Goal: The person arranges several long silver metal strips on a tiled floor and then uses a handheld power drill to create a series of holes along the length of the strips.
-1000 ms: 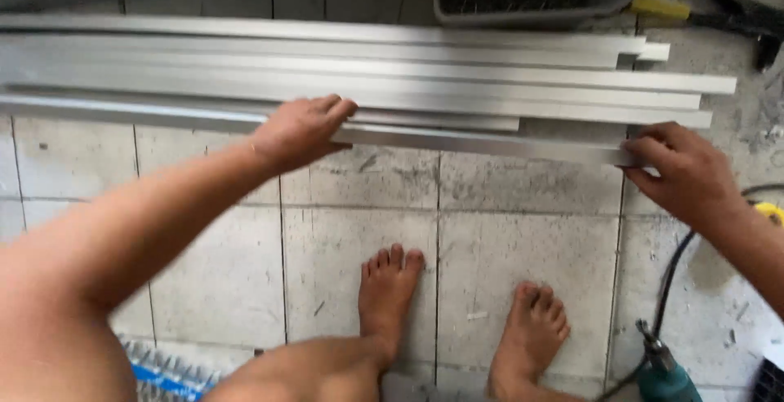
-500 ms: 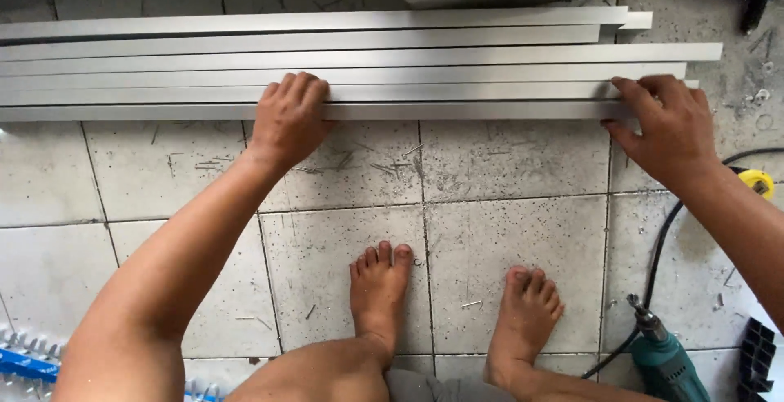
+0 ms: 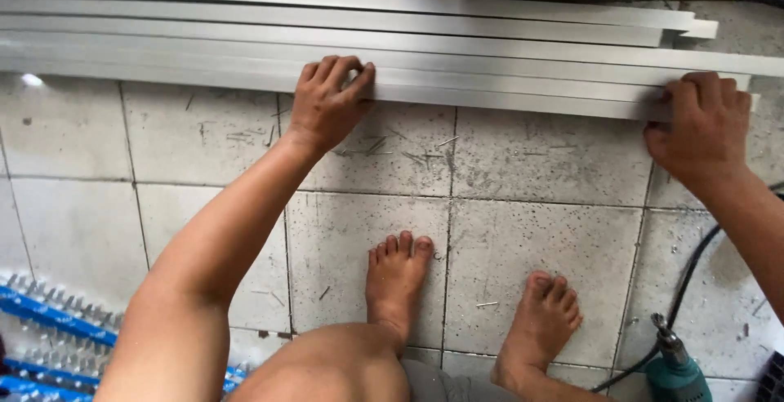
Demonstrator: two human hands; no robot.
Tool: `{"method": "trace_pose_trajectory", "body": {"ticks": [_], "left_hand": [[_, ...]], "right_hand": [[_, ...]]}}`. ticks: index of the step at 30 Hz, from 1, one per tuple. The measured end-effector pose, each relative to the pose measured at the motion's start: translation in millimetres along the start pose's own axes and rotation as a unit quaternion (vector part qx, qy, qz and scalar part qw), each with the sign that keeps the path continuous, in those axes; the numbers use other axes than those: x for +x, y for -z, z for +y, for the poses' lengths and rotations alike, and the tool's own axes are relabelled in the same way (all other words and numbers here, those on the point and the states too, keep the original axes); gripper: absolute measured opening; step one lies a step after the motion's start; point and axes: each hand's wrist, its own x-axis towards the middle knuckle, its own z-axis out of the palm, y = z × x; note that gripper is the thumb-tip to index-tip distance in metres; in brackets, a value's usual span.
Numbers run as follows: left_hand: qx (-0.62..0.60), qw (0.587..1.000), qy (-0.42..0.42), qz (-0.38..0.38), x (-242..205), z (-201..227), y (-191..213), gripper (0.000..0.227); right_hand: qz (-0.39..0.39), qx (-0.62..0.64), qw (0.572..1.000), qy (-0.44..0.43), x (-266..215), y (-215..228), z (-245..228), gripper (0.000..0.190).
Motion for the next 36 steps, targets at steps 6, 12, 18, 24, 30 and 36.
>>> {"method": "trace_pose_trajectory", "body": {"ticks": [6, 12, 18, 24, 30, 36], "left_hand": [[0.03, 0.999, -0.016, 0.018, 1.4, 5.2, 0.4, 0.046], [0.008, 1.0, -0.003, 0.001, -1.3, 6.2, -1.1, 0.045], [-0.062, 0.996, -0.002, -0.061, 8.0, -4.1, 7.9, 0.05], [-0.118, 0.992, -0.033, -0.03, -19.9, 14.6, 63.7, 0.017], [-0.266, 0.94, 0.012, -0.213, -132.0, 68.8, 69.4, 0.059], [-0.235, 0.95, -0.024, -0.202, -171.2, 67.7, 34.2, 0.072]], "right_hand": [[0.088, -0.032, 0.995, 0.025, -8.4, -11.0, 2.6, 0.055], [0.07, 0.064, 0.994, 0.062, -5.8, 11.8, -4.0, 0.053], [0.03, 0.117, 0.988, 0.096, 10.7, 34.5, 3.7, 0.066], [-0.04, 0.295, 0.952, 0.069, -31.1, 80.9, -9.2, 0.066], [-0.17, 0.222, 0.948, 0.15, -130.6, 48.4, -62.8, 0.092], [-0.079, 0.298, 0.94, 0.144, -113.8, 69.4, -82.3, 0.054]]}}
